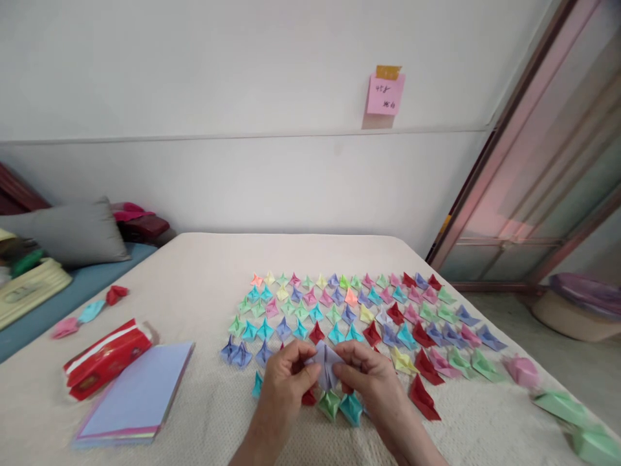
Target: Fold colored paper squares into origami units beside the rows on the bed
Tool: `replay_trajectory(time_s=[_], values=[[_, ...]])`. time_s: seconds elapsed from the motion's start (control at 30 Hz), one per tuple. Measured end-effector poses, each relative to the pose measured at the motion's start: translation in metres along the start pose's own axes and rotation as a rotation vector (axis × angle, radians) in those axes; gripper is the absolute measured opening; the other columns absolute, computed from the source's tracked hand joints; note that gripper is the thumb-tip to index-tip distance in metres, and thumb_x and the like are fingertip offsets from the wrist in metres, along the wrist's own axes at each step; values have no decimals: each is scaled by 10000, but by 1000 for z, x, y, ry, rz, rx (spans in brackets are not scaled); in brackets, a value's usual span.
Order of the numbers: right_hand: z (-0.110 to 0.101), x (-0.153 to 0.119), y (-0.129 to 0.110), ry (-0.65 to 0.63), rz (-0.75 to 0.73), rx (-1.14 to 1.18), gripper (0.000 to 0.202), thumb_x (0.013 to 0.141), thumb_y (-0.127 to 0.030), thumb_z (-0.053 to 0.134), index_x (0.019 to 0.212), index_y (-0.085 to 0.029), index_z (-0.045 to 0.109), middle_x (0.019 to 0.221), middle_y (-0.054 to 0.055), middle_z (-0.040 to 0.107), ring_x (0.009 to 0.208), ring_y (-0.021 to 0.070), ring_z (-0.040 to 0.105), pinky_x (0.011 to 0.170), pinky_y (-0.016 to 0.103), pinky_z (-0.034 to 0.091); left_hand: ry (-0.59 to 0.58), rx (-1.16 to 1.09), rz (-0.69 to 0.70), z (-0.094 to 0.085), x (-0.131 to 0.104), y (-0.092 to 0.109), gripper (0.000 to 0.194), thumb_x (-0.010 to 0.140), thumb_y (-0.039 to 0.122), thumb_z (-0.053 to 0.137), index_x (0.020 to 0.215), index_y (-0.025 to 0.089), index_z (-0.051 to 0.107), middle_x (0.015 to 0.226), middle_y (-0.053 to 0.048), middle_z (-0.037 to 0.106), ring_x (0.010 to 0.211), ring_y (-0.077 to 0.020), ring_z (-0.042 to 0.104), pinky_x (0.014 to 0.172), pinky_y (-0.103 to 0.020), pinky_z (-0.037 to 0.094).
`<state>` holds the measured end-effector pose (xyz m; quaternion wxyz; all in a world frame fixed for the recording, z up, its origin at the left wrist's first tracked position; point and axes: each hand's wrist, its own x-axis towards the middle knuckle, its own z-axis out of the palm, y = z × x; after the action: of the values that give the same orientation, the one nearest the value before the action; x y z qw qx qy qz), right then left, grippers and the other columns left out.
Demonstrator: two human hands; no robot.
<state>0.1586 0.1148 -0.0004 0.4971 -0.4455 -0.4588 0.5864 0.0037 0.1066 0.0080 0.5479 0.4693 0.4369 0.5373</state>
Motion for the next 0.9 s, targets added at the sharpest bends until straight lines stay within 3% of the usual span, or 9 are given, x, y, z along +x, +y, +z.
replay_trajectory(time_s=[0.13,0.3,0.53,0.7,0.9], values=[[1,-3,-9,25,40,35,87,641,-226,735,710,-184,704,512,-47,561,445,84,437,462,219,299,-65,-74,-61,-2,0,-3,91,712,204,681,781,145,676,562,26,569,462,-86,497,479,-205,389],[3,-5,-11,99,6,60,23,608,-179,731,616,-193,715,472,-49,531,450,90,427,467,228,283,-29,-151,-107,0,0,-9,102,675,195,713,764,159,679,506,42,564,409,-75,471,435,-193,360],[3,-7,-7,74,-30,123,93,618,-132,708,633,-213,752,506,-45,532,478,88,400,485,241,276,-7,-140,-28,-1,-4,-7,50,727,219,702,701,179,717,500,29,550,442,-89,496,444,-197,363],[6,-7,-5,53,-79,202,144,596,-77,668,531,-200,706,526,-46,486,489,86,394,482,243,268,2,-136,26,-1,-5,-6,108,711,204,702,609,169,703,558,17,542,490,-94,505,477,-204,389],[1,-4,-3,65,-81,77,145,572,-93,640,507,-208,700,534,-26,535,517,121,477,522,258,336,-21,-65,-23,-1,-7,-1,122,755,171,602,650,167,664,560,22,529,485,-97,481,475,-207,382]])
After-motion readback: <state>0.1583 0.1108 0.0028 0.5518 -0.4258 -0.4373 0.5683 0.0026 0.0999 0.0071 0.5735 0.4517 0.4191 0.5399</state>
